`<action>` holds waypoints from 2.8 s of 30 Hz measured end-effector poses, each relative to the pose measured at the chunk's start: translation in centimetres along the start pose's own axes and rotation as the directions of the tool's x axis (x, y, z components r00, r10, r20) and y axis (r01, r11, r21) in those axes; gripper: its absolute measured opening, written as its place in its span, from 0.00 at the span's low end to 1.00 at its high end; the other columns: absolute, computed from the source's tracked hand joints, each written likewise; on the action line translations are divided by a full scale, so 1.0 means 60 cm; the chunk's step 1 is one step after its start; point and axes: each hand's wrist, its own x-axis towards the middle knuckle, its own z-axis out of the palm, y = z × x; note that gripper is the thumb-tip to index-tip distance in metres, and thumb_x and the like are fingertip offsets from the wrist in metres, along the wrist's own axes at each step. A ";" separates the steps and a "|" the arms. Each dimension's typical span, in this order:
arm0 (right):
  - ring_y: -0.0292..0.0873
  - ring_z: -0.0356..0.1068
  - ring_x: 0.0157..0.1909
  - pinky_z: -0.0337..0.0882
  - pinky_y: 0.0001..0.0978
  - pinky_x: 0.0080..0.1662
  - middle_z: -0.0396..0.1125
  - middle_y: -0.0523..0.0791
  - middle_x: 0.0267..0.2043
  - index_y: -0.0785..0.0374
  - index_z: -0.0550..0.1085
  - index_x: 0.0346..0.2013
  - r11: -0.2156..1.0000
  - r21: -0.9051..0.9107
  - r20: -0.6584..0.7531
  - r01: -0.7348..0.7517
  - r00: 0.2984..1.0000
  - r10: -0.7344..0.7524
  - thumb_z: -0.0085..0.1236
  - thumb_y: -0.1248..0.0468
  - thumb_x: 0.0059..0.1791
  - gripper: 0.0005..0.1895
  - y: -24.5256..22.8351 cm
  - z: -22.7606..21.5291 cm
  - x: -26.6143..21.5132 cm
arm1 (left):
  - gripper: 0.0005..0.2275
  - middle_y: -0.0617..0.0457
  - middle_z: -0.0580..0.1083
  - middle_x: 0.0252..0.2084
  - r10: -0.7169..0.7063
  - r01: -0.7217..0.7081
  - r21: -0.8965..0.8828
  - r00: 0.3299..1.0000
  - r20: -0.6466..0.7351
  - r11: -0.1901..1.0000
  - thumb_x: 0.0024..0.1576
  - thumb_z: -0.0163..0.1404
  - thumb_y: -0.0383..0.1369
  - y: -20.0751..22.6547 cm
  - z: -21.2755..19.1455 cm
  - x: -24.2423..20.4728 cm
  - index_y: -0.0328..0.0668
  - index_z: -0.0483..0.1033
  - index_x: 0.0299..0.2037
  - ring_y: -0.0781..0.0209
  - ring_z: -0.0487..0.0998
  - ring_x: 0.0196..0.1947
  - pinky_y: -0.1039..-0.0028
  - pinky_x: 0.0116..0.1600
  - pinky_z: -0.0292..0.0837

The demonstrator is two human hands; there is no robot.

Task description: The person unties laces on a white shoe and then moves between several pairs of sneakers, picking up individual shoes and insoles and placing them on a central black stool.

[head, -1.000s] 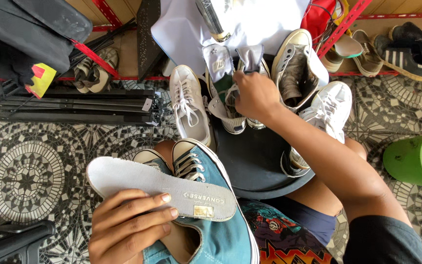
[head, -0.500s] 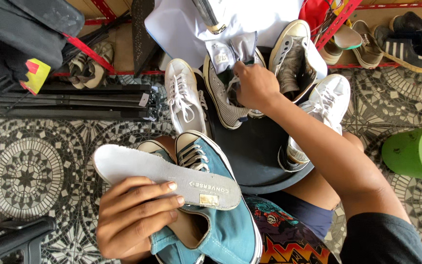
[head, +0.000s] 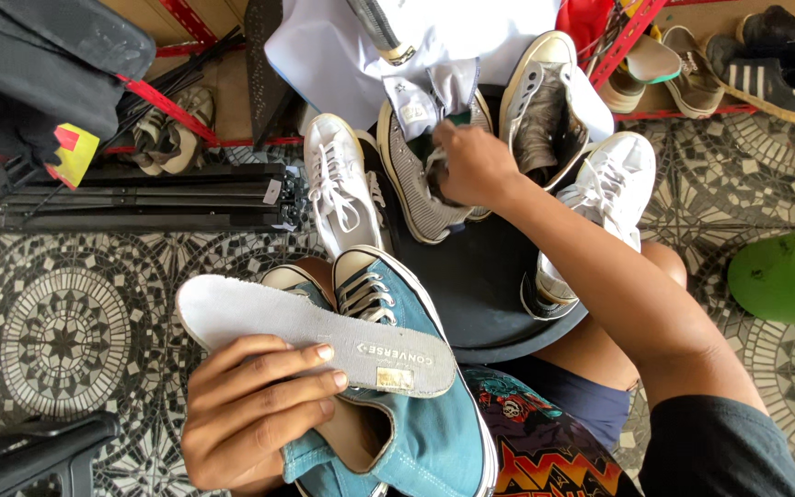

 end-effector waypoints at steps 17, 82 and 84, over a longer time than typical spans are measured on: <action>0.43 0.80 0.51 0.78 0.35 0.55 0.79 0.47 0.53 0.63 0.80 0.60 0.830 0.445 -0.346 0.337 0.919 -0.188 0.64 0.54 0.55 0.22 0.016 -0.098 -0.368 | 0.13 0.51 0.88 0.46 -0.014 0.016 -0.023 0.996 0.083 1.000 0.72 0.40 0.33 -0.006 -0.007 0.028 0.44 0.81 0.42 0.48 0.93 0.50 0.60 0.52 0.86; 0.56 0.77 0.56 0.82 0.46 0.52 0.70 0.48 0.51 0.64 0.81 0.55 0.954 -0.100 -0.756 0.282 0.602 -0.257 0.81 0.51 0.46 0.30 -0.009 0.031 -0.245 | 0.32 0.46 0.79 0.67 -0.178 0.214 -0.158 0.960 0.215 0.964 0.40 0.50 0.07 -0.321 0.198 0.085 0.42 0.83 0.55 0.39 0.77 0.71 0.46 0.74 0.65; 0.61 0.75 0.52 0.80 0.51 0.51 0.70 0.51 0.48 0.65 0.79 0.52 0.942 -0.036 -0.785 0.334 0.574 -0.234 0.82 0.53 0.44 0.30 0.001 0.040 -0.236 | 0.37 0.42 0.78 0.69 -0.233 0.271 -0.176 0.949 0.212 0.946 0.38 0.49 0.07 -0.320 0.195 0.082 0.37 0.81 0.63 0.35 0.76 0.72 0.42 0.73 0.65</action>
